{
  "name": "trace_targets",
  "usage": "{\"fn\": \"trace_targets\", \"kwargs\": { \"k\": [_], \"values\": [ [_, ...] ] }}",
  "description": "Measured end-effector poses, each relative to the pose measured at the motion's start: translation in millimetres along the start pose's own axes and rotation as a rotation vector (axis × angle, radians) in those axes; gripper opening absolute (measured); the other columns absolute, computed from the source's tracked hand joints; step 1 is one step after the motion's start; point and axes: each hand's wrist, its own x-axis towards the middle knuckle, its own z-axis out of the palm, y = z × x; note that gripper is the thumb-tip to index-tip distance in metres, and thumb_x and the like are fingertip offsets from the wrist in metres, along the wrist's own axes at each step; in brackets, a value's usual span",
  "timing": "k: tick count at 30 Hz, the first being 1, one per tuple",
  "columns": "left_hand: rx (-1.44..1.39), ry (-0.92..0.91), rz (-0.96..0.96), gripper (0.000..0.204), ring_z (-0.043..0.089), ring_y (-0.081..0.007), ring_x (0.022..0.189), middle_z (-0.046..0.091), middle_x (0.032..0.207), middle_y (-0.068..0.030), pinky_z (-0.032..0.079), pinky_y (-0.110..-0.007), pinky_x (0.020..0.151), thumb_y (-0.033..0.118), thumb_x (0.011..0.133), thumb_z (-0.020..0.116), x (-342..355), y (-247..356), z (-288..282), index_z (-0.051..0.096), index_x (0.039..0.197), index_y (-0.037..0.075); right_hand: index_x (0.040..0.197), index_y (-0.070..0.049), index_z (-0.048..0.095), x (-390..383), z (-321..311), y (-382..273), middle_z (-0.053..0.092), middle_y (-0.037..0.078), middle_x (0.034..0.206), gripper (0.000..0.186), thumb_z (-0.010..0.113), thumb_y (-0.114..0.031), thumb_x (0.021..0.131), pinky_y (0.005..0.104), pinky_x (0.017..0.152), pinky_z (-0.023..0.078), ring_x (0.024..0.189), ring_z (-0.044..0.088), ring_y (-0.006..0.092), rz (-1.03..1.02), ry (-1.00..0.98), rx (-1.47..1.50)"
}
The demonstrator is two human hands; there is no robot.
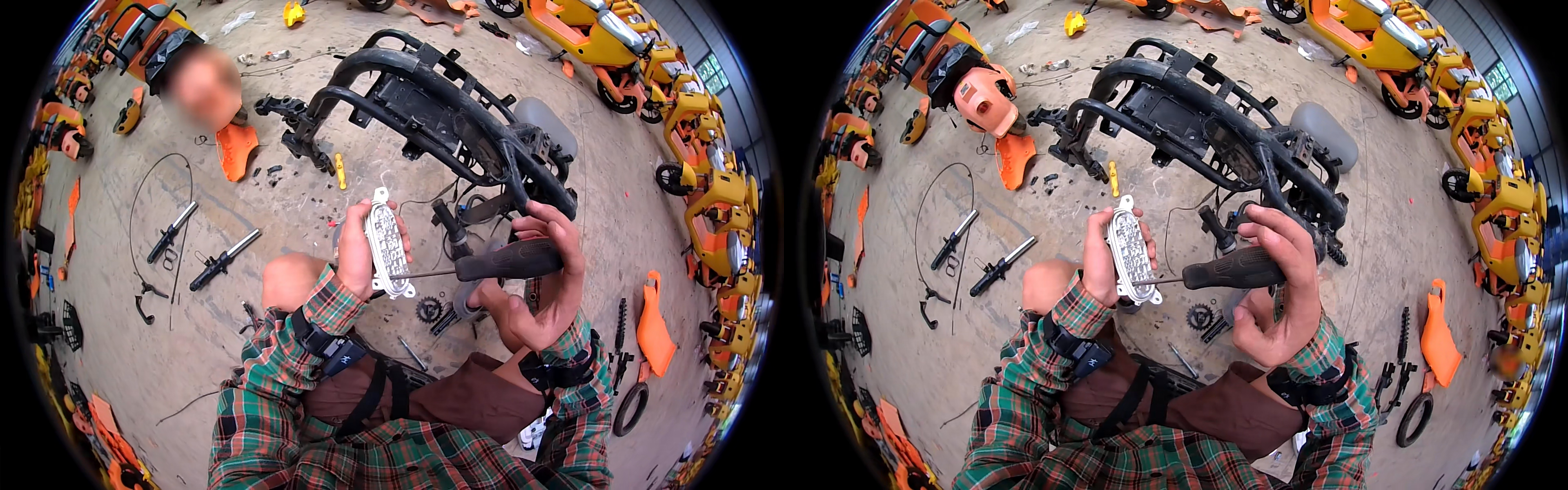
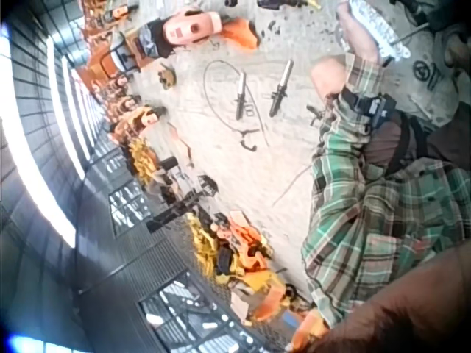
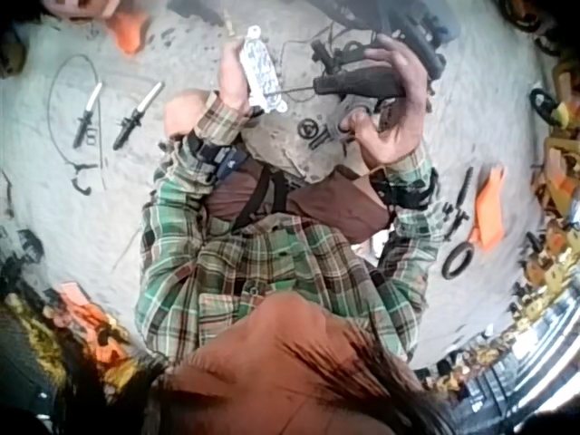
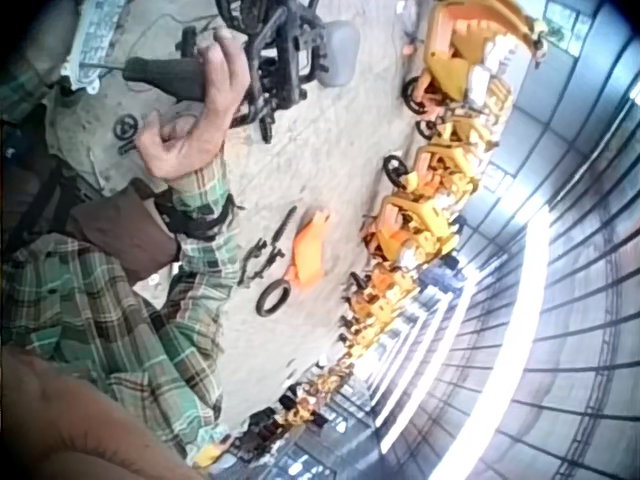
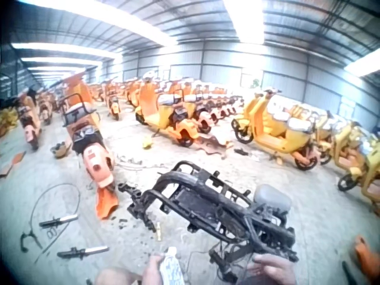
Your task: The person uses a screwdriver to remove and replace screws on a motorcycle instrument cluster, then pulls the internal components apart and re-secures them.
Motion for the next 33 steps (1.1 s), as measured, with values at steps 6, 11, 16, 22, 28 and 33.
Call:
{"fn": "trace_targets", "kwargs": {
  "k": [6,11,16,22,28,33],
  "values": [
    [0.016,0.015,0.007,0.046,0.062,-0.0224,0.064,0.059,0.077,-0.0086,0.055,-0.038,0.055,0.047,0.096,0.036,2,-5,5,0.052,0.11,0.005,0.145,0.0,0.033,-16,-9,0,0.05,0.026,0.129,0.07,0.063,-0.009,0.082,0.0256,0.062,0.054,0.068,0.065,0.0146,0.222,-0.008,0.068],
    [0.002,-0.018,-0.001,0.045,0.062,-0.0222,0.063,0.059,0.077,-0.0087,0.055,-0.038,0.054,0.045,0.097,0.036,4,-6,11,0.052,0.109,0.005,0.144,0.002,0.033,-12,-10,1,0.053,0.025,0.125,0.07,0.063,-0.017,0.084,0.0279,0.073,0.053,0.075,0.062,0.0159,0.118,0.031,0.038],
    [-0.019,-0.003,-0.007,0.045,0.062,-0.0223,0.063,0.059,0.076,-0.0089,0.055,-0.038,0.054,0.045,0.097,0.036,1,-4,7,0.052,0.109,0.005,0.144,0.002,0.033,-13,-2,-13,0.053,0.025,0.126,0.075,0.068,-0.021,0.082,0.031,0.078,0.053,0.078,0.062,0.0163,0.386,0.075,0.076],
    [-0.034,0.008,-0.015,0.046,0.061,-0.023,0.063,0.059,0.076,-0.0089,0.055,-0.039,0.055,0.046,0.097,0.035,-1,3,3,0.052,0.109,0.005,0.144,0.002,0.031,-4,3,1,0.055,0.025,0.12,0.063,0.058,-0.006,0.087,0.0238,0.061,0.052,0.069,0.064,0.013,0.195,0.045,0.078],
    [-0.061,0.012,-0.014,0.047,0.061,-0.0235,0.063,0.058,0.077,-0.0092,0.055,-0.039,0.055,0.047,0.096,0.034,-5,9,-7,0.051,0.109,0.005,0.145,0.001,0.03,-2,21,-1,0.059,0.021,0.107,0.065,0.058,-0.009,0.087,0.0284,0.069,0.054,0.076,0.064,0.0167,0.425,0.171,0.244],
    [-0.091,0.007,-0.03,0.046,0.061,-0.0236,0.063,0.058,0.077,-0.0092,0.055,-0.039,0.055,0.046,0.096,0.034,-5,10,-5,0.052,0.109,0.006,0.144,0.001,0.031,-2,24,0,0.058,0.018,0.1,0.066,0.057,-0.01,0.084,0.0313,0.068,0.056,0.074,0.064,0.0185,0.339,0.232,0.283]
  ]
}}
